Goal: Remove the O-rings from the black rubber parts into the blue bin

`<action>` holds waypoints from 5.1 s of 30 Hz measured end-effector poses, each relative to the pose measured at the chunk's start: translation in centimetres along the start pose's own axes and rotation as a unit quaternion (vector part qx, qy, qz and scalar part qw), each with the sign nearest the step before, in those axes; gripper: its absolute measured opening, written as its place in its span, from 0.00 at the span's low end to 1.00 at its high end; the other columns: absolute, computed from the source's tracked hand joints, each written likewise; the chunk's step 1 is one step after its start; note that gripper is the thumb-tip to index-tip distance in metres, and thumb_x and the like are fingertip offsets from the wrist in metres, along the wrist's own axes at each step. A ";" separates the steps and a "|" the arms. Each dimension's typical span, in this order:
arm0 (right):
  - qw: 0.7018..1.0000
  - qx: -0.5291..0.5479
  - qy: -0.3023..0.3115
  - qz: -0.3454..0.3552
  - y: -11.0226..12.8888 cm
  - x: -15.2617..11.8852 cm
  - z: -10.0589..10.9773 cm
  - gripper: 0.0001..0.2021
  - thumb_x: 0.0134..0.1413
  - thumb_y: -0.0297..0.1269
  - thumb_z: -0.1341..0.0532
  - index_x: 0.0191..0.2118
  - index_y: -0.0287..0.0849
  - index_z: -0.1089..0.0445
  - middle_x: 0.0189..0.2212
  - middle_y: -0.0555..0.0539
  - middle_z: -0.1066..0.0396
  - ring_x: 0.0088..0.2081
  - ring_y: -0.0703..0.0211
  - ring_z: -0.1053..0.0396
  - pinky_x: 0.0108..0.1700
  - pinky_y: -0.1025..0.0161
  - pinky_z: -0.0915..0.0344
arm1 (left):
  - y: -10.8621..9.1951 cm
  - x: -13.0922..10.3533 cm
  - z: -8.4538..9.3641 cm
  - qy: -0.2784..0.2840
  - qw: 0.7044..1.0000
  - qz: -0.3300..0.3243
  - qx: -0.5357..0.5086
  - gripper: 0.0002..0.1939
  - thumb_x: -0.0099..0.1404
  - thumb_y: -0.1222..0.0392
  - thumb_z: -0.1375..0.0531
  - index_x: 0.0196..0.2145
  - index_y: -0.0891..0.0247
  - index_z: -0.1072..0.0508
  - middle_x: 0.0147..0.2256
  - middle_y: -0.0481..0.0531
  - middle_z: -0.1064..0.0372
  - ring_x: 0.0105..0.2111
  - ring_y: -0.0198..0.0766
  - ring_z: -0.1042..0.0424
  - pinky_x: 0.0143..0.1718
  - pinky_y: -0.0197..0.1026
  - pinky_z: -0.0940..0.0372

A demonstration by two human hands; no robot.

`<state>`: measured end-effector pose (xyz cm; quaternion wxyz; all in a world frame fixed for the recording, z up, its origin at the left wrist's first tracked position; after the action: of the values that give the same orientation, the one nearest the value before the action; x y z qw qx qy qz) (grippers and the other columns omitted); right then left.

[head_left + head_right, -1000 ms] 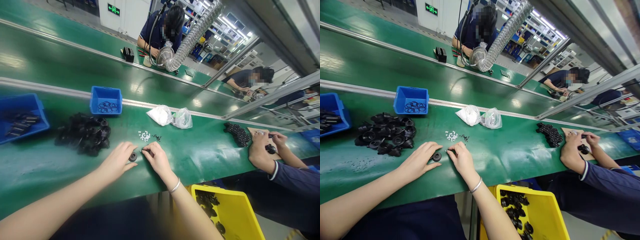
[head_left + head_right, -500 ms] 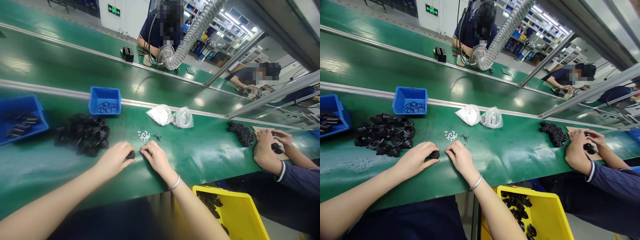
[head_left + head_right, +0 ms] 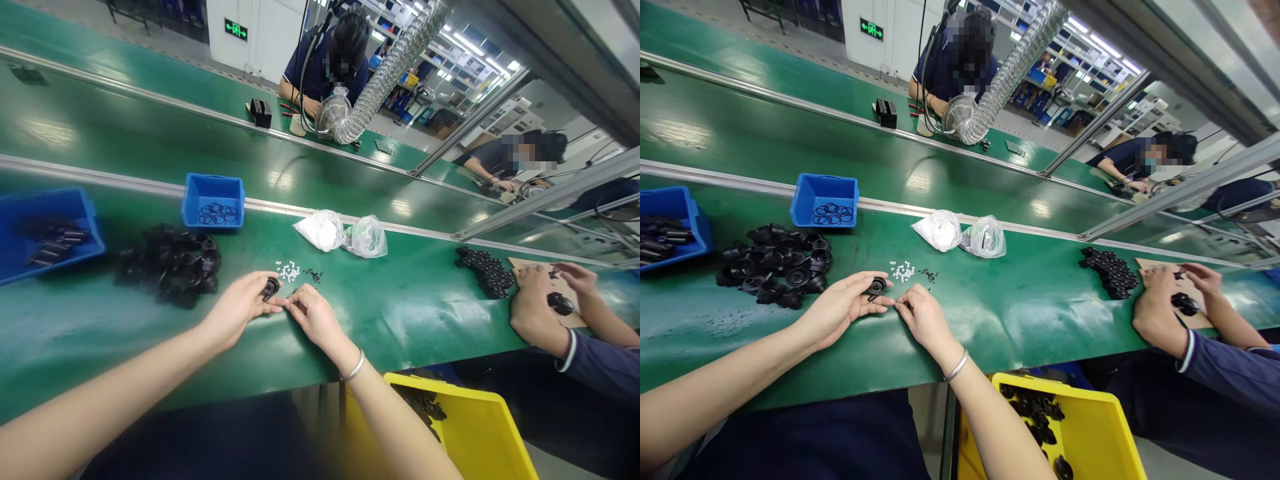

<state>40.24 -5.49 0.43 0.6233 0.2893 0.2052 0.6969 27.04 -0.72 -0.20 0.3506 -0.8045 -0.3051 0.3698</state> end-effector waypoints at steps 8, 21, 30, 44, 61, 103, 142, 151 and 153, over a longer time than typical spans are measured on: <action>0.989 0.037 -0.146 -0.003 2.0 -1.4 3.5 0.05 0.62 0.30 0.40 0.34 0.43 0.29 0.28 0.50 0.35 0.28 0.62 0.37 0.31 0.63 0.37 | 1.7 0.1 -0.7 0.094 0.985 -0.085 0.119 0.17 0.65 0.59 0.40 0.51 0.61 0.37 0.51 0.55 0.34 0.52 0.47 0.28 0.60 0.54 0.38; 0.970 -0.143 -0.133 0.144 5.3 -2.7 1.0 0.10 0.65 0.27 0.44 0.49 0.41 0.32 0.35 0.41 0.30 0.38 0.51 0.29 0.39 0.56 0.29 | 1.7 -1.9 -1.3 0.108 0.893 -0.179 0.399 0.21 0.70 0.61 0.48 0.60 0.58 0.41 0.47 0.56 0.30 0.51 0.49 0.31 0.53 0.53 0.33; 0.970 -0.170 -0.062 0.165 5.9 -2.7 -0.2 0.12 0.65 0.24 0.47 0.50 0.38 0.32 0.38 0.39 0.28 0.38 0.50 0.29 0.38 0.55 0.29 | 2.4 -1.8 -1.4 0.132 0.878 -0.179 0.424 0.21 0.71 0.61 0.52 0.61 0.59 0.41 0.59 0.59 0.38 0.60 0.48 0.37 0.61 0.56 0.40; 0.981 -0.106 -0.140 -0.080 -4.6 -2.0 4.9 0.07 0.65 0.37 0.42 0.37 0.43 0.29 0.32 0.45 0.31 0.34 0.55 0.30 0.36 0.59 0.30 | 4.7 -0.4 -1.0 0.147 0.975 -0.015 0.166 0.19 0.68 0.52 0.43 0.54 0.58 0.37 0.59 0.58 0.37 0.58 0.51 0.32 0.62 0.57 0.41; 0.986 -0.094 -0.067 0.119 4.0 -2.2 0.5 0.09 0.66 0.27 0.44 0.48 0.41 0.31 0.36 0.42 0.30 0.40 0.55 0.29 0.42 0.57 0.27 | 4.7 0.1 -0.4 0.135 0.968 -0.031 0.207 0.20 0.67 0.57 0.44 0.55 0.60 0.38 0.49 0.56 0.31 0.57 0.49 0.34 0.59 0.54 0.38; 0.987 -0.120 -0.015 0.109 2.9 -4.1 -2.1 0.31 0.64 0.22 0.47 0.69 0.45 0.52 0.45 0.38 0.35 0.45 0.51 0.33 0.45 0.52 0.28 | 4.4 0.4 -0.2 0.131 0.978 -0.019 0.162 0.18 0.66 0.63 0.45 0.53 0.61 0.36 0.49 0.56 0.31 0.46 0.45 0.28 0.48 0.48 0.34; 0.982 -0.119 0.008 0.146 4.9 -2.9 -0.2 0.17 0.68 0.38 0.45 0.59 0.40 0.39 0.34 0.45 0.28 0.32 0.57 0.29 0.34 0.61 0.30 | 4.0 -0.4 -1.5 0.133 0.976 -0.014 0.173 0.14 0.65 0.60 0.41 0.48 0.60 0.35 0.40 0.51 0.31 0.41 0.41 0.28 0.44 0.44 0.33; 0.957 -0.187 -0.084 -0.206 -7.9 -4.0 10.1 0.17 0.61 0.48 0.41 0.47 0.39 0.30 0.24 0.48 0.28 0.27 0.53 0.28 0.30 0.61 0.34 | -4.8 -2.5 0.9 0.002 0.655 -0.213 0.725 0.14 0.65 0.64 0.42 0.48 0.67 0.29 0.49 0.67 0.34 0.48 0.60 0.32 0.48 0.58 0.37; 0.926 -0.240 -0.116 -0.268 -10.7 -5.1 12.9 0.20 0.62 0.47 0.42 0.51 0.35 0.32 0.26 0.45 0.26 0.28 0.50 0.26 0.30 0.59 0.33 | -6.6 -2.8 3.0 -0.070 0.534 -0.208 0.817 0.12 0.65 0.65 0.44 0.44 0.73 0.28 0.43 0.69 0.34 0.43 0.63 0.32 0.41 0.58 0.36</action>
<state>57.07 -10.03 2.45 0.8569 0.1443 0.0276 0.4942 21.57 1.97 4.64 0.8998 -0.0537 -0.0528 0.4297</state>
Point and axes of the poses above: each hand's wrist, its own x-axis towards the middle knuckle, its own z-axis out of the back of the hand, y = z × x, the point moved 8 cm from there along x, towards the middle knuckle
